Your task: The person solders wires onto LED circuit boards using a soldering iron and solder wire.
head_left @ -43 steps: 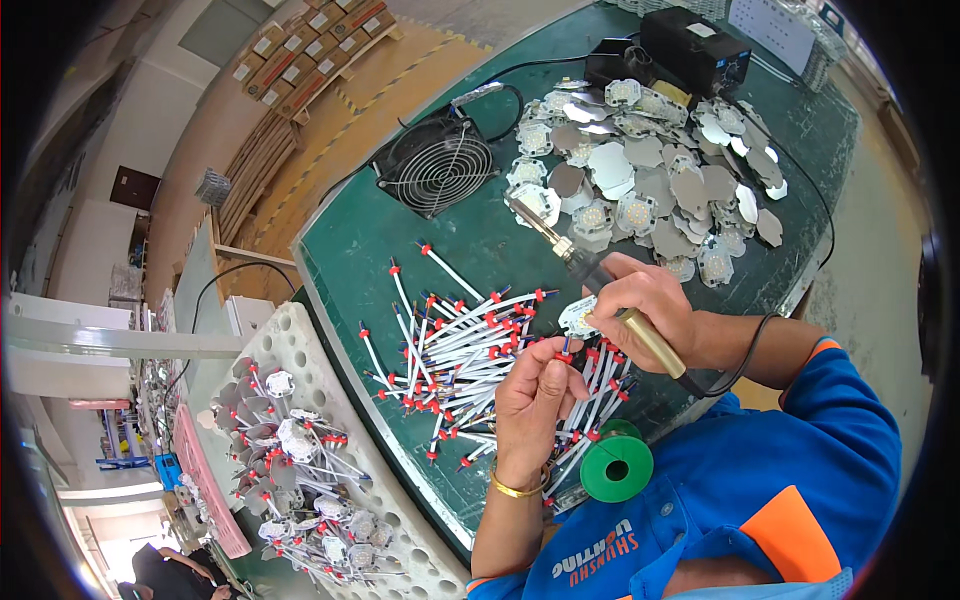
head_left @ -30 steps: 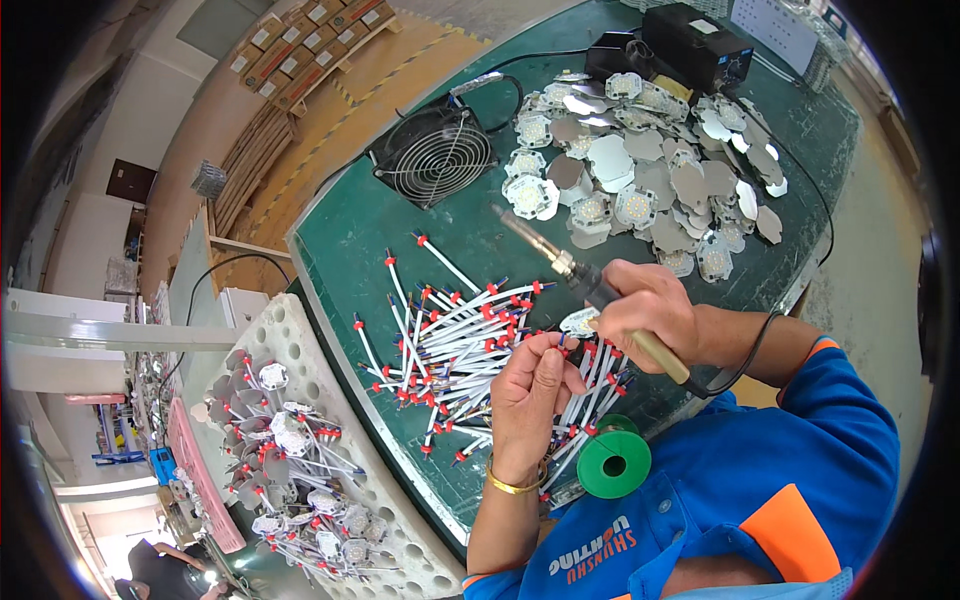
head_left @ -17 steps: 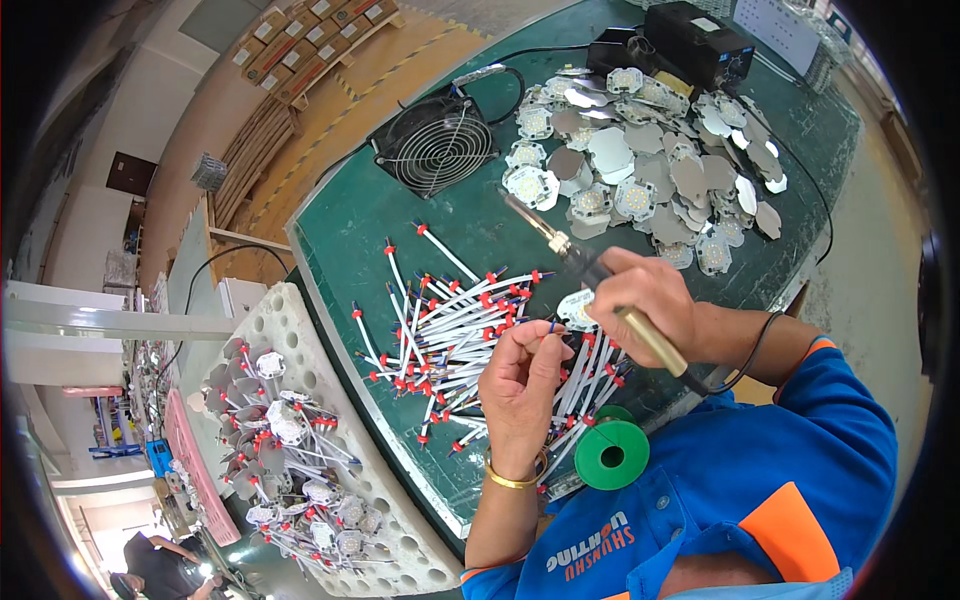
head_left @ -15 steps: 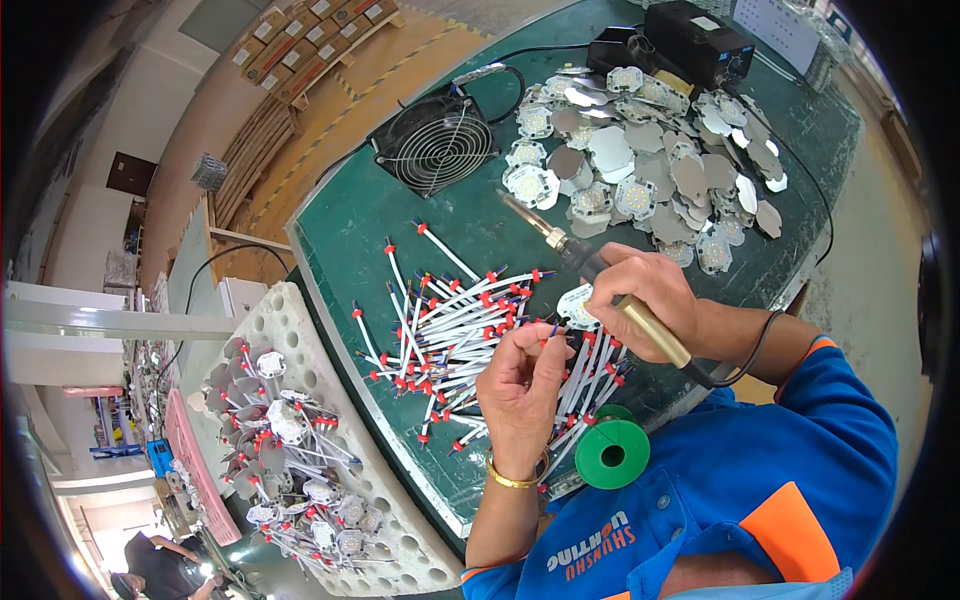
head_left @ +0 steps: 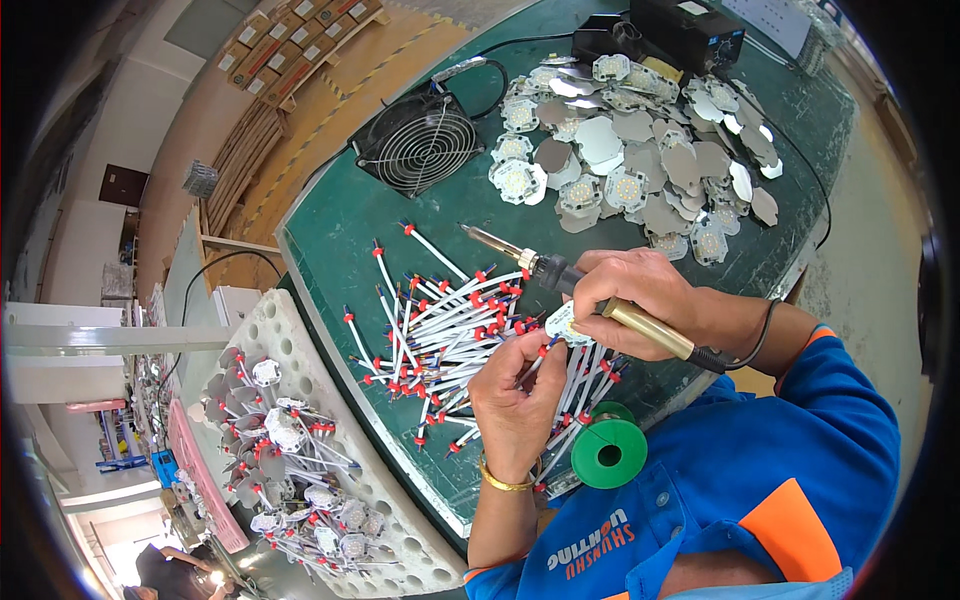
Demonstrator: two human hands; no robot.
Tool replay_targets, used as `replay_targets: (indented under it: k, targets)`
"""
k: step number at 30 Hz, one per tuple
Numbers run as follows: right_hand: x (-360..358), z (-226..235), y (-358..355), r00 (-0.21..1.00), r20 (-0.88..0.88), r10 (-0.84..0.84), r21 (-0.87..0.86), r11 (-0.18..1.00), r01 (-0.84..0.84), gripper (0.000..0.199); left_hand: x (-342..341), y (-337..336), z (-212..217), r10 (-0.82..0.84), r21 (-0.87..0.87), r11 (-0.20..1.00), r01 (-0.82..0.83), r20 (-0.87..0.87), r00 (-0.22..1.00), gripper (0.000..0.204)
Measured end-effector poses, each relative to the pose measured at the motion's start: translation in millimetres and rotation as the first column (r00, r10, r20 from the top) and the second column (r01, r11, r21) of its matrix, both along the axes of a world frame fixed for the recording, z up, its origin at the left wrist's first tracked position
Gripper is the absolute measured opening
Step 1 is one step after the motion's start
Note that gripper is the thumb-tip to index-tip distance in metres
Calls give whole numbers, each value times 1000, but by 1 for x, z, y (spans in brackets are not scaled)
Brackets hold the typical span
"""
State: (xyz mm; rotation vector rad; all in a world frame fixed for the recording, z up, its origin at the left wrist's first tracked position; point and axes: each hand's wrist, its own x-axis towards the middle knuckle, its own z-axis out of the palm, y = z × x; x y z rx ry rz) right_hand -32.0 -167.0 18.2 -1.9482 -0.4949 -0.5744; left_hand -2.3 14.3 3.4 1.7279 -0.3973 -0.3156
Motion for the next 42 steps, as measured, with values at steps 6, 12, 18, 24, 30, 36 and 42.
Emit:
replay_targets:
  k: [6, 12, 18, 24, 30, 36, 42]
  targets:
    - [-1, 1, 2, 997, -75, -9, 12, 1000, 10, 24, 0, 3, 2, -66, -36, 997, 63, -65, 996, 9]
    - [-2, 7, 5, 994, -112, -13, 21, 1000, 15, 24, 0, 8, 4, -95, -89, 992, 85, -113, 989, 9]
    - [-2, 13, 8, 998, -58, -13, 11, 1000, 13, 21, -2, 8, 13, -112, -181, 980, 80, -171, 979, 8]
    - [-6, 16, 11, 999, 6, -53, 13, 998, 53, 22, -8, 11, 17, -120, -189, 977, 96, -120, 986, 10]
    - [-29, 23, -1, 965, 224, -139, 34, 990, 135, 24, -20, 20, 30, 4, -152, 988, -29, -163, 987, 7]
    - [-63, 16, -14, 957, 259, 134, -112, 988, -108, 43, -38, 23, 22, 103, -174, 974, -145, -229, 968, 6]
    - [-82, 14, -12, 953, 223, 205, -56, 979, -198, 27, -50, 19, 21, 159, -281, 932, -230, -254, 954, 6]
